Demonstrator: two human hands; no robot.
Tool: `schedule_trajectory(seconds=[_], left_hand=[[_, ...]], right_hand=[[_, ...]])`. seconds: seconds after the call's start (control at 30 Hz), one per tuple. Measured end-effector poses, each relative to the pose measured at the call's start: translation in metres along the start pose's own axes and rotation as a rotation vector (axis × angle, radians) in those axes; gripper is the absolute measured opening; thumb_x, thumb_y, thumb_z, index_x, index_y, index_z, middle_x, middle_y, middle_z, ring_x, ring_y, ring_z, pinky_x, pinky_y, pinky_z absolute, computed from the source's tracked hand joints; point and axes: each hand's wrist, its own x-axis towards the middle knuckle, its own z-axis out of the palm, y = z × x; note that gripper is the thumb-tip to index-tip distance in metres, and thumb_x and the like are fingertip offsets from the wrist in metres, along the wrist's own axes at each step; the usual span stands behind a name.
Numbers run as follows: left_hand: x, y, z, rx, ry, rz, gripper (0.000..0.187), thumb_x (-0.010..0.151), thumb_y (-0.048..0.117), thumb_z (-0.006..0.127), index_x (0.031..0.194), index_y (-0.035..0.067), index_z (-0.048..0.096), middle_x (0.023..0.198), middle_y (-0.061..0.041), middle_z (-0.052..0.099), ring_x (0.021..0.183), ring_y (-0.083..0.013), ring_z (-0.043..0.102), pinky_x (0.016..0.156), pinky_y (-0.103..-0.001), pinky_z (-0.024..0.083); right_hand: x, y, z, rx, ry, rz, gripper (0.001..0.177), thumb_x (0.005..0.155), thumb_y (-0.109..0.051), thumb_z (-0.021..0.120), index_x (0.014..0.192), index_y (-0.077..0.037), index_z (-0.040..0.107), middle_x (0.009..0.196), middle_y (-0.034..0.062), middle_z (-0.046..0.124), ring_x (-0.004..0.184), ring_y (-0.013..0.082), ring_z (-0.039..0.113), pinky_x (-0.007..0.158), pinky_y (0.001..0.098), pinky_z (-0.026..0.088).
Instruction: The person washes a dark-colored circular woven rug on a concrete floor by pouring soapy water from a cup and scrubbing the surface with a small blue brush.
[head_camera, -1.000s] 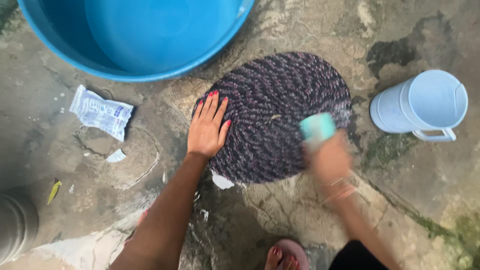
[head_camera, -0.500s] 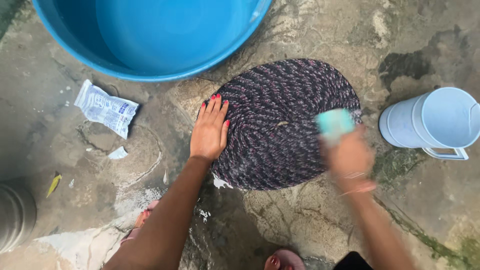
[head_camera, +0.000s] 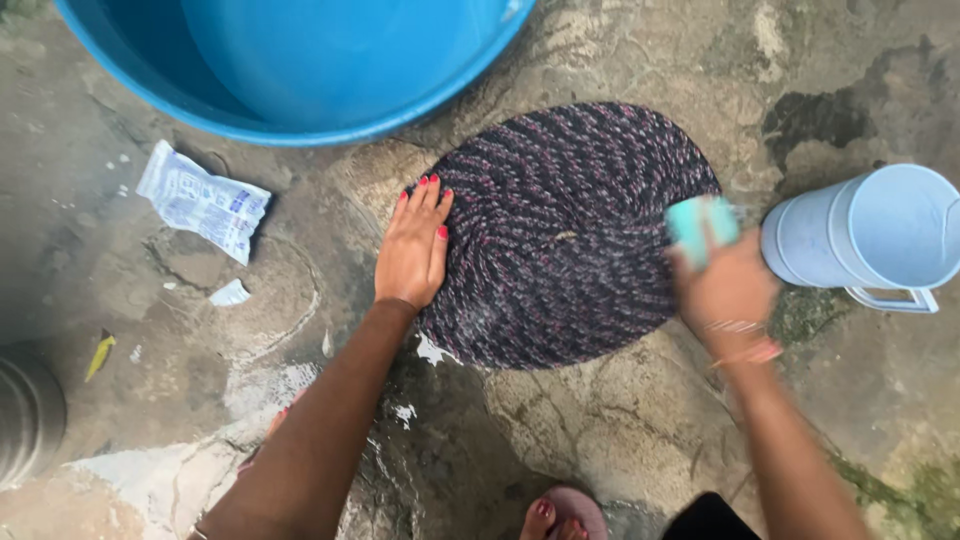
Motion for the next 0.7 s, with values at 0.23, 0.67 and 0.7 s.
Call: schedule_trajectory(seconds=[0.23,0.67,0.7], left_hand=[[-0.002,-0.001,0.003,0.022,0.0,-0.002,0.048,0.101,0.012,0.043,0.145,-0.001,0.054,0.156,-0.023,0.047,0.148,-0.039,0.039,0.127,-0.05,0.023],[-0.003,-0.002,0.009,0.082,0.004,0.002,0.047,0.1,0.012,0.045,0.144,-0.001,0.055,0.156,-0.023,0.047,0.148,-0.038,0.039,0.125,-0.049,0.023],[-0.003,-0.003,0.007,0.085,0.005,0.004,0.047,0.1,0.012,0.046,0.144,-0.001,0.055,0.156,-0.023,0.047,0.148,-0.0375,0.039,0.126,-0.049,0.023]], right_hand=[[-0.121,-0.159,0.013,0.291,-0.164,-0.427,0.053,0.098,-0.054,0.058,0.123,-0.008,0.064,0.09,0.0184,0.069,0.074,0.0322,0.069,0.066,0.047,0.056],[-0.097,-0.128,0.047,0.45,0.055,-0.216,0.08,0.089,-0.057,0.065,0.129,0.012,0.056,0.108,0.0247,0.066,0.086,0.0332,0.069,0.072,0.0452,0.058],[-0.122,-0.16,0.033,0.069,-0.029,-0.45,0.024,0.096,-0.042,0.067,0.112,-0.024,0.065,0.12,0.0274,0.065,0.085,0.0306,0.068,0.07,0.0413,0.06]])
